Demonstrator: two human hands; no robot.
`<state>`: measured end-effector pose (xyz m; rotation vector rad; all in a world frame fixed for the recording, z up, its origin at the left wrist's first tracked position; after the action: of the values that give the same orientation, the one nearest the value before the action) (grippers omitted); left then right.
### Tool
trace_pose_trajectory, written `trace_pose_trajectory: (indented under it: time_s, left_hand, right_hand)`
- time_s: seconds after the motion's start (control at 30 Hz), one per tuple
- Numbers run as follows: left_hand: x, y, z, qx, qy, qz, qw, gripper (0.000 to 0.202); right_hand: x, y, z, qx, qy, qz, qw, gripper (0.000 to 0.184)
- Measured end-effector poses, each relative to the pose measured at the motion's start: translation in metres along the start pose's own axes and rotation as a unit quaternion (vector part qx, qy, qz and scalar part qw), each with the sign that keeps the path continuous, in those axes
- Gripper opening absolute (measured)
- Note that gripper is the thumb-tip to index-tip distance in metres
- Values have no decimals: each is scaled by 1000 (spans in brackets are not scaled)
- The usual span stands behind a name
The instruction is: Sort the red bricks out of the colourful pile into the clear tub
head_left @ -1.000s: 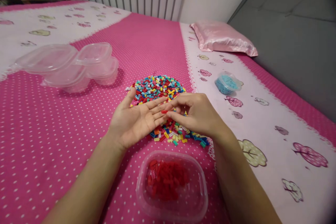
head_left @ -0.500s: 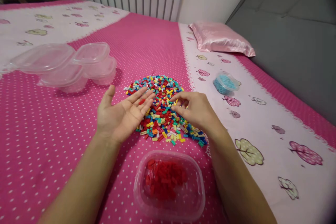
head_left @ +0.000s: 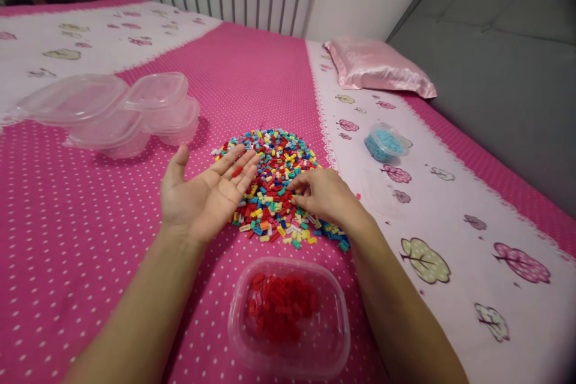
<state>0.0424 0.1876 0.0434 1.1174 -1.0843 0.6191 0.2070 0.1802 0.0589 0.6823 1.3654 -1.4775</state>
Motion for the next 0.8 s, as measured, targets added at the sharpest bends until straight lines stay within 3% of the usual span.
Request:
trace_pose_trajectory:
  time_s: [0.47, 0.63, 0.8]
  left_hand:
    - [4, -3, 1, -17, -10, -28, 999, 74]
    - [7, -10, 1, -58, -29, -32, 997, 77]
    - [8, -25, 3, -139, -41, -51, 988, 77]
  right_hand:
    - [-1, 1, 0, 6, -4, -14, 1000, 6]
    - [-14, 1, 4, -13, 56, -70, 996, 9]
    - [-28, -14, 11, -107, 148, -108, 977, 13]
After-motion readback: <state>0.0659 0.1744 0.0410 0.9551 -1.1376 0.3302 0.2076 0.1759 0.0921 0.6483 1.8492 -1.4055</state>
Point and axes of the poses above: each hand's wrist, its own z-axis away from the middle knuckle, its own x-axis out of the palm, y = z × x, the point moved 8 cm from there along -z, towards the middle knuckle, and after that the axes turned 12 degrees about -y, right-handed, at the moved point
